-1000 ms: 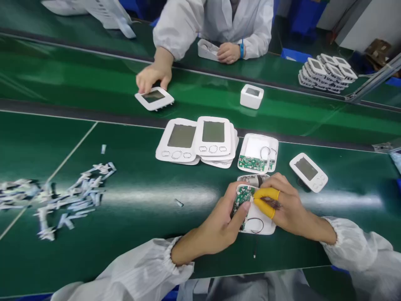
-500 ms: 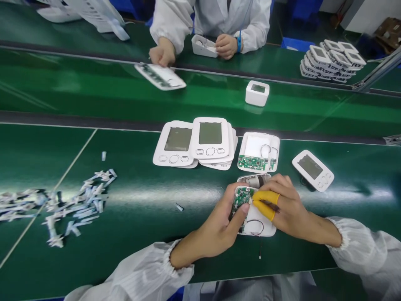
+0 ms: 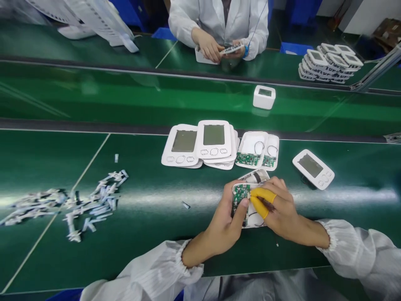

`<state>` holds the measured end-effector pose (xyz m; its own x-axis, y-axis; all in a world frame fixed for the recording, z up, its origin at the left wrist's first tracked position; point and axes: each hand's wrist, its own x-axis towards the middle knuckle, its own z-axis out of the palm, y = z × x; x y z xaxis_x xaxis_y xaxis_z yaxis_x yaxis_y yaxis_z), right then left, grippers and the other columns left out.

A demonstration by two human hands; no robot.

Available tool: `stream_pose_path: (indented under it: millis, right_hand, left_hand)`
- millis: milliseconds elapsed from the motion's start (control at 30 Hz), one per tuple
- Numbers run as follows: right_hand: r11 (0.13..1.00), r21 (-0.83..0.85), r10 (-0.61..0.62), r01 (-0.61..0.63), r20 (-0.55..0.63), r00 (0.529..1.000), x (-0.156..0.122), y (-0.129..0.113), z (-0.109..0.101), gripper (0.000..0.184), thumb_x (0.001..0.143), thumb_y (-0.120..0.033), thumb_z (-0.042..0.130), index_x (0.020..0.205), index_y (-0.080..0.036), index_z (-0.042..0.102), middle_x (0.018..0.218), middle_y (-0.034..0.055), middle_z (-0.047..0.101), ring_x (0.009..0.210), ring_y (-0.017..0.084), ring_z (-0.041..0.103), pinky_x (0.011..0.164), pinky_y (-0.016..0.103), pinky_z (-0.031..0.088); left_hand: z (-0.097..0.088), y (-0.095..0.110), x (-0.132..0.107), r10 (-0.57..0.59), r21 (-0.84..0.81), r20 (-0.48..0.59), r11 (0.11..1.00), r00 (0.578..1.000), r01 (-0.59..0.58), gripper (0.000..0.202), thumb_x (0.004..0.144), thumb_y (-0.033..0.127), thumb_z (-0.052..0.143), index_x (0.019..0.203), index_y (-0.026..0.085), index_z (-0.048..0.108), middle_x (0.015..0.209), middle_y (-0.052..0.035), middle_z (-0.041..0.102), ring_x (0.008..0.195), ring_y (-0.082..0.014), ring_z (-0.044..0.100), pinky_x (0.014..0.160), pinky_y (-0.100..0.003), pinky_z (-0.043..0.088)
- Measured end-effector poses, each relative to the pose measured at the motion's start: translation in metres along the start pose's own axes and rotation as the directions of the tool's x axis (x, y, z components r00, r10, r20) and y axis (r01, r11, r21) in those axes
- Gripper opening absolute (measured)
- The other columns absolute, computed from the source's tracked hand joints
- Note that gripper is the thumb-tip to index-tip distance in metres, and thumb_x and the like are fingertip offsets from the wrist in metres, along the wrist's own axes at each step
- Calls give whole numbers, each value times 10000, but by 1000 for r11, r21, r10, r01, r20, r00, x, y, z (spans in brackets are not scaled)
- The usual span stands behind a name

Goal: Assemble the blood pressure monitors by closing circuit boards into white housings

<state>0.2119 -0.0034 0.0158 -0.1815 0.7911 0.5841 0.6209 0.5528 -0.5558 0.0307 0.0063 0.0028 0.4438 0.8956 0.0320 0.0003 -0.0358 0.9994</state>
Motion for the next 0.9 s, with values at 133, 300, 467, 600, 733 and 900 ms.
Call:
stream_pose_path:
  millis: [133, 300, 467, 600, 733, 900]
  right_hand:
    - [996, -7, -90, 91, 88, 992, 12, 8, -8, 105, 965, -108, 635, 978, -210, 654, 788, -6, 707, 768, 170, 542, 704, 361, 359]
    - [998, -38, -42, 46, 91, 995, 5, 1, -2, 83, 942, -126, 638, 946, -208, 649, 759, -7, 683, 760, 171, 541, 702, 354, 357]
    - [998, -40, 37, -39, -64, 997, -7, -5, 13, 109, 947, -107, 590, 931, -204, 638, 757, -4, 644, 748, 160, 522, 715, 318, 408]
    - [999, -35, 30, -31, -43, 999, -1, -2, 7, 110, 927, -105, 632, 925, -213, 656, 722, -22, 657, 725, 156, 523, 694, 319, 379]
    - [999, -29, -20, 19, -6, 1000, 0, 6, -1, 144, 936, -136, 688, 1051, -224, 689, 865, 4, 741, 845, 187, 590, 757, 362, 396]
    - [996, -16, -91, 91, -25, 996, -21, 17, -17, 373, 927, -109, 673, 1277, -239, 654, 1040, 77, 716, 999, 242, 624, 833, 424, 502]
  left_hand:
    - [-21, 4, 3, -49, 42, 139, 998, 989, 44, 318, 1100, 383, 454, 1389, 249, 443, 1229, -86, 610, 1042, -198, 615, 940, -305, 548]
    - [-25, 2, 1, -132, 55, 155, 991, 979, 124, 417, 1064, 458, 508, 1427, 252, 487, 1308, -114, 624, 1181, -272, 608, 1032, -387, 541]
    - [-6, -13, -2, -123, 10, -55, 992, 991, 124, 440, 1045, 530, 511, 1382, 248, 530, 1349, -111, 628, 1262, -296, 587, 1116, -406, 479]
    - [-6, -17, 3, -134, 37, -27, 990, 991, 135, 454, 1048, 526, 514, 1396, 237, 489, 1350, -115, 630, 1204, -266, 623, 1086, -384, 501]
    - [-10, -15, 5, -36, 73, -9, 997, 999, 37, 432, 1059, 467, 529, 1405, 214, 475, 1316, -107, 648, 1187, -241, 630, 1075, -364, 494]
    - [-11, -13, 4, -40, 16, 2, 999, 999, 40, 455, 1067, 377, 547, 1469, 190, 444, 1219, -98, 710, 1015, -203, 693, 887, -295, 561]
